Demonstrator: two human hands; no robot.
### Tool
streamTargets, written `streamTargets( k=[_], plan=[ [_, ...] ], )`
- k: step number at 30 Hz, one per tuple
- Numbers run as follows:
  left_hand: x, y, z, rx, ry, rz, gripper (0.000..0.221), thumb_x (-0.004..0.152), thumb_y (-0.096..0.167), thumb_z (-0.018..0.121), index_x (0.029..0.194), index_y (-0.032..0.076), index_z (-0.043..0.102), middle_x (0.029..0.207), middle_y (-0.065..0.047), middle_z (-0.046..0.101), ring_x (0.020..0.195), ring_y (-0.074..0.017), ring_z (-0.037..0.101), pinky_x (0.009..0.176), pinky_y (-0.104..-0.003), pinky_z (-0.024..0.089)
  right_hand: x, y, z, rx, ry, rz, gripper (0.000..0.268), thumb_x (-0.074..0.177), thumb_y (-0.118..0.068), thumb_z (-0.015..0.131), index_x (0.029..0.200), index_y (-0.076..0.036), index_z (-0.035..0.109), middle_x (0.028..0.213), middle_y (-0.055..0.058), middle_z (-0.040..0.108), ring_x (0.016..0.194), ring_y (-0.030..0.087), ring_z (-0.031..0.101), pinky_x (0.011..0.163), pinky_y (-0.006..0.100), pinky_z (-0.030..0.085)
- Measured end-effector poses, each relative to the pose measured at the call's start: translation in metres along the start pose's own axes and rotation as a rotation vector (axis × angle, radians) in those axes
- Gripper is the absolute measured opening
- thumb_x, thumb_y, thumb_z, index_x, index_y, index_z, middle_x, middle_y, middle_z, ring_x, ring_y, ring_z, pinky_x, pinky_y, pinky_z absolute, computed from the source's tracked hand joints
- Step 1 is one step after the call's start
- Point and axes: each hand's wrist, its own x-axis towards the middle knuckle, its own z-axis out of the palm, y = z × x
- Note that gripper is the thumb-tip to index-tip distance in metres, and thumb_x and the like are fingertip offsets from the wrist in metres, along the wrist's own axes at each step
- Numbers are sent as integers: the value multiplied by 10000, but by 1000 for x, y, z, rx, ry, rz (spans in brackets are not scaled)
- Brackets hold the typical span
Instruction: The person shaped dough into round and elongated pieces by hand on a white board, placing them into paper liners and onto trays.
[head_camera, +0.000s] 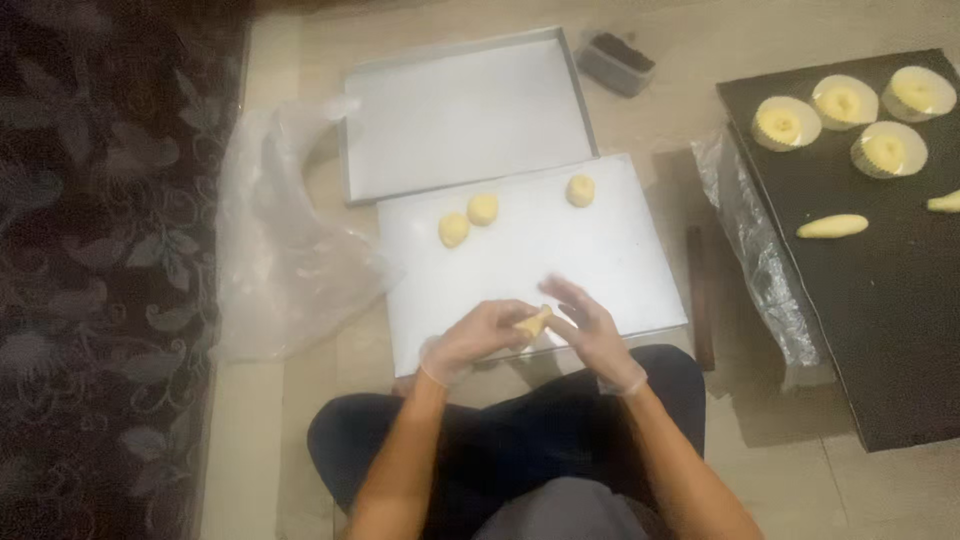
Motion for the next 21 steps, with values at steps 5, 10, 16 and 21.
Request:
streamTargets(
  k=[5,10,16,21],
  plan=[
    [21,-56,-15,340,356,18,413,845,227,845,1239,219,721,1075,-30,757,996,-239,751,863,-400,612,11,44,-4,-119,-27,-25,182,895,-127,834,1047,-35,794,985,154,792,1042,300,748,1035,493,535],
    [32,-132,0,133,271,136,241,1022,316,644,1061,101,744,1019,-152,714,1035,-340,676,978,-487,506,14,49,8,-381,-130,58,316,925,-220,798,1232,-153,763,1072,107,796,1116,295,736,1054,485,528],
    [1,-94,14,154,104,-56,228,960,179,726,1181,155,778,1098,-92,765,1091,-299,703,1044,-468,488,20,96,-19,-518,-115,250,238,940,-332,792,1125,-186,828,1059,61,830,1083,264,758,1057,439,543],
    [40,-166,-1,428,280,-54,179,940,222,733,1096,141,766,1151,-76,774,1233,-282,668,1282,-498,228,29,50,-8,-663,-159,303,285,909,-330,806,1139,-162,798,1178,59,803,1244,310,687,1114,506,522]
  ],
)
